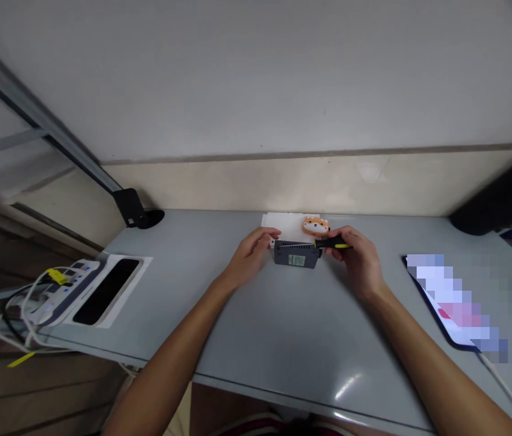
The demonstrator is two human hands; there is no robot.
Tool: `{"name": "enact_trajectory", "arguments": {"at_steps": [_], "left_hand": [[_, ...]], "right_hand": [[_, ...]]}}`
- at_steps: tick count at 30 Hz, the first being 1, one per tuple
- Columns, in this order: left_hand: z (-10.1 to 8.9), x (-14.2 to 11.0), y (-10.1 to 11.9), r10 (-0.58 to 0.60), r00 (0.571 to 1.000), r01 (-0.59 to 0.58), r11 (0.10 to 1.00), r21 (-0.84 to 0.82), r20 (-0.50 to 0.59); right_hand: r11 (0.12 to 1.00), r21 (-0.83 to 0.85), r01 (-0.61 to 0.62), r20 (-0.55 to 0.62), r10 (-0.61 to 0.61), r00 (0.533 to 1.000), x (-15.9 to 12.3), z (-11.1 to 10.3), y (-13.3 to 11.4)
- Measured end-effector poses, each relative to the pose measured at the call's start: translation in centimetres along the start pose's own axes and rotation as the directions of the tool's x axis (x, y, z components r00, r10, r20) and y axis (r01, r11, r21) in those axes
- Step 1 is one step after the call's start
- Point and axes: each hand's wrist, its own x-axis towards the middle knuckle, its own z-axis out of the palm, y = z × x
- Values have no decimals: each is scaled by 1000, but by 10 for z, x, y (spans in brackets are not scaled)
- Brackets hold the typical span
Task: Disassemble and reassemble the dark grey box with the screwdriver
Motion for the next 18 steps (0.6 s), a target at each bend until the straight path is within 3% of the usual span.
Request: {"name": "enact_trajectory", "arguments": {"at_steps": [6, 18], "left_hand": [[12, 0, -8, 83, 996, -84, 996, -31, -43], [10, 0, -9, 62, 998, -62, 998, 25, 1]], "right_hand": [[998, 69, -8, -17, 9, 1000, -1, 1, -1], [997, 78, -16, -36, 19, 999, 1, 2, -3]]}}
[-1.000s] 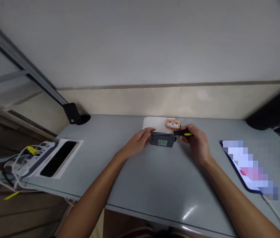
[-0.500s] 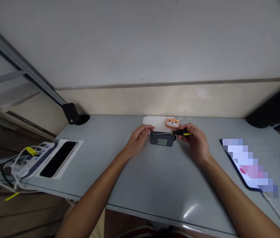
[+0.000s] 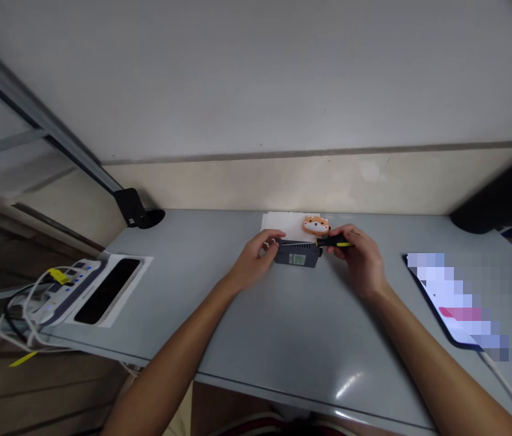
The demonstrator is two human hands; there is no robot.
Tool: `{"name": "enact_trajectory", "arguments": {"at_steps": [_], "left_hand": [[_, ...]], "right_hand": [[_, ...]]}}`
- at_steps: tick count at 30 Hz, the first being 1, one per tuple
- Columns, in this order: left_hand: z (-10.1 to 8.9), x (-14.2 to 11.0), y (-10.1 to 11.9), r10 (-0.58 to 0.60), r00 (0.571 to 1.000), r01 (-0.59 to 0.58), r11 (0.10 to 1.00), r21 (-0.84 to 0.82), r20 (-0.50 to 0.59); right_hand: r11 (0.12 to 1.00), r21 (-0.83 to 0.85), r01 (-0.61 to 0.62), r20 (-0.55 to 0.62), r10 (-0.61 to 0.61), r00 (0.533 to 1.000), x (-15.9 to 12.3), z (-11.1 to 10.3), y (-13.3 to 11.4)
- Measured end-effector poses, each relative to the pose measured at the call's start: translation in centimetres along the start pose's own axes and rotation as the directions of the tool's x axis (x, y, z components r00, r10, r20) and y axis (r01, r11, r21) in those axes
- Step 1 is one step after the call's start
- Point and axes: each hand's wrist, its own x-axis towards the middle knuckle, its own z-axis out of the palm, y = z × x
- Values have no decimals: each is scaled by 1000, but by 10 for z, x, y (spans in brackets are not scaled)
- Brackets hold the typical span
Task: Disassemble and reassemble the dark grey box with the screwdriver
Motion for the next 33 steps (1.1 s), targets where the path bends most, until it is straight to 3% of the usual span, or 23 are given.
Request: {"name": "enact_trajectory", "arguments": {"at_steps": [10, 21, 33], "left_hand": [[8, 6, -7, 17, 997, -24, 996, -82, -77], [8, 5, -2, -1, 999, -2, 997, -81, -38], [11, 9, -3, 21, 998, -28, 993, -112, -65]], "right_hand": [[996, 92, 15, -61, -9, 998, 1, 2, -3], [978, 207, 34, -170, 2, 985, 2, 3, -6], [987, 147, 65, -117, -48, 992, 5, -3, 3]]}}
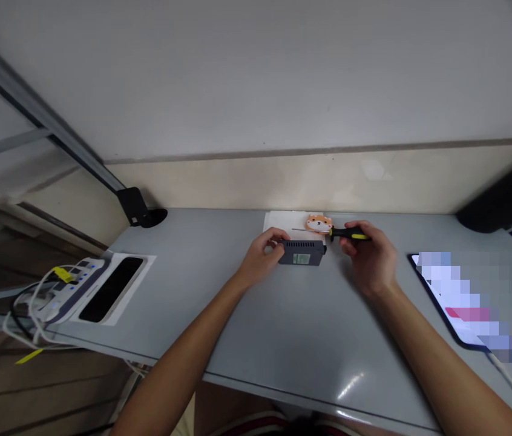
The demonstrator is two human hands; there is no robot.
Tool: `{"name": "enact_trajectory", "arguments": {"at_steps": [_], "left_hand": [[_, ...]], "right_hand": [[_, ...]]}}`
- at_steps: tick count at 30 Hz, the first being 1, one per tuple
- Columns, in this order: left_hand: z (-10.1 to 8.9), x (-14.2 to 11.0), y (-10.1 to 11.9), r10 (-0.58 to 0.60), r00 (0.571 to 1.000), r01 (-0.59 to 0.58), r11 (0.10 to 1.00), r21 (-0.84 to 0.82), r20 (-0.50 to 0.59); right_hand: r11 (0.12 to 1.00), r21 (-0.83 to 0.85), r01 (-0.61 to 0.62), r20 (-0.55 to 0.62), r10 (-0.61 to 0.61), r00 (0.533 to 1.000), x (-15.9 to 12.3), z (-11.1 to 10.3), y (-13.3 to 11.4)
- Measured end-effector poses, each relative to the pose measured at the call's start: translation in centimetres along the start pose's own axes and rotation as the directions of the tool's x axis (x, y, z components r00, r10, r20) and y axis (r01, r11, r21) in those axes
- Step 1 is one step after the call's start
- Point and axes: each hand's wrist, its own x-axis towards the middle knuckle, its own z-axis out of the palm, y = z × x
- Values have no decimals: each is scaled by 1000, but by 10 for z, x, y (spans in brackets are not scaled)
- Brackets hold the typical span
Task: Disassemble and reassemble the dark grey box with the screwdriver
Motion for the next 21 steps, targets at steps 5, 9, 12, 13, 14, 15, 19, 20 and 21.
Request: {"name": "enact_trajectory", "arguments": {"at_steps": [5, 9, 12, 13, 14, 15, 19, 20, 21], "left_hand": [[-1, 0, 1, -18, 1000, 17, 1000, 9, 25], [-3, 0, 1, -28, 996, 26, 1000, 17, 87], [-5, 0, 1, -42, 993, 42, 999, 0, 113], [-6, 1, 1, -43, 992, 44, 999, -6, 115], [-6, 1, 1, -41, 992, 42, 999, -8, 120], [-7, 1, 1, -36, 991, 37, 999, -7, 129], [-12, 0, 4, -5, 986, 3, 1000, 12, 167], [-13, -1, 5, 0, 986, -3, 1000, 17, 168], [-14, -2, 7, 3, 985, -6, 1000, 20, 170]], "right_hand": [[999, -43, 28, 35, -27, 999, 2, -3, 3], [999, -29, 15, 14, -15, 1000, 1, 0, 3], [1000, 6, -9, -32, 10, 999, -1, 3, 2], [1000, 16, -15, -41, 16, 999, -1, 3, 1], [1000, 22, -17, -46, 18, 999, -1, 3, 1], [1000, 23, -14, -49, 15, 999, -1, 3, 1], [999, -35, 1, -27, -2, 1000, 1, 1, 2], [998, -62, 3, -19, -4, 1000, 1, 1, 2], [996, -92, 9, -12, -10, 1000, 0, 1, 3]]}}
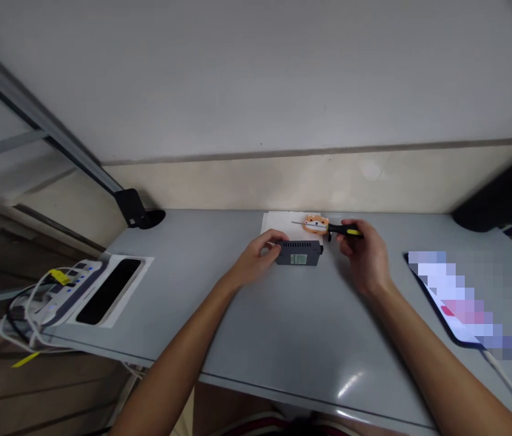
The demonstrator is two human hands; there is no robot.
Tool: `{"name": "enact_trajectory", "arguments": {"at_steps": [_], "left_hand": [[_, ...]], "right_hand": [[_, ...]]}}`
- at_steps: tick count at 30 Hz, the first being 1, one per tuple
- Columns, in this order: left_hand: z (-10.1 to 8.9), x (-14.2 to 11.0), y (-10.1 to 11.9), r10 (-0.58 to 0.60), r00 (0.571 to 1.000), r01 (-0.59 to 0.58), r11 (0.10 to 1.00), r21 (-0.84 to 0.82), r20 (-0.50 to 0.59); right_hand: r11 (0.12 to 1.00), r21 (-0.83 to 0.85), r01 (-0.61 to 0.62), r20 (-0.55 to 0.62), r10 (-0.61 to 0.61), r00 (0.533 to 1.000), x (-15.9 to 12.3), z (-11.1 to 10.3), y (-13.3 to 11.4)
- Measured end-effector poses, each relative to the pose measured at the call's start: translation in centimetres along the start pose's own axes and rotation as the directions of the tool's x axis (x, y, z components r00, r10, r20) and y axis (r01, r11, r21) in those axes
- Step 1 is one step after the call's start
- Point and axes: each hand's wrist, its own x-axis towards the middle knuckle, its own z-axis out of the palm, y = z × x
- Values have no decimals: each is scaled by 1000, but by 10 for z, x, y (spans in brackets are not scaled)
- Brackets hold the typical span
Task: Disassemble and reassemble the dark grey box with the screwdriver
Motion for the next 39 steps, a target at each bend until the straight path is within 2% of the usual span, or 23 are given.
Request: {"name": "enact_trajectory", "arguments": {"at_steps": [3, 7, 10, 13, 16, 20, 23, 27, 29, 31, 34, 39], "left_hand": [[-3, -3, 3, -13, 1000, 13, 1000, -15, 28], [-5, -4, 4, -7, 999, 9, 998, -61, 36], [-6, -4, 4, 1, 999, 3, 997, -80, 41], [-7, -3, 4, -12, 998, 15, 998, -64, 55], [-11, -5, 6, 28, 998, -27, 999, -16, 61], [-13, -11, 13, 138, 989, -146, 970, 196, 55], [-7, -17, 18, 242, 967, -253, 868, 428, 81], [1, -20, 20, 351, 927, -363, 742, 563, 134], [2, -21, 21, 384, 908, -404, 698, 592, 167], [3, -24, 24, 407, 891, -439, 662, 608, 200], [8, -29, 31, 433, 861, -499, 621, 604, 265], [24, -35, 41, 492, 798, -598, 575, 558, 349]], "right_hand": [[994, -91, 52, 48, -48, 998, -4, 4, 1], [969, -172, 177, 199, -142, 970, -10, 10, 5], [948, -206, 241, 225, -194, 955, -11, 11, 8], [947, -232, 221, 265, -157, 951, -11, 9, 7], [957, -244, 159, 335, -71, 939, -13, 7, 5], [965, -251, 79, 371, 20, 929, -19, 10, 2], [963, -261, 60, 403, 52, 914, -24, 13, 2], [978, -207, 32, 469, 70, 880, -24, 12, -3], [987, -162, 11, 466, 66, 882, -22, 11, -5], [988, -155, 13, 417, 54, 908, -19, 9, -6], [968, -248, 42, 344, 48, 938, -14, 8, -2], [901, -421, 106, 362, 60, 930, -14, 7, 8]]}}
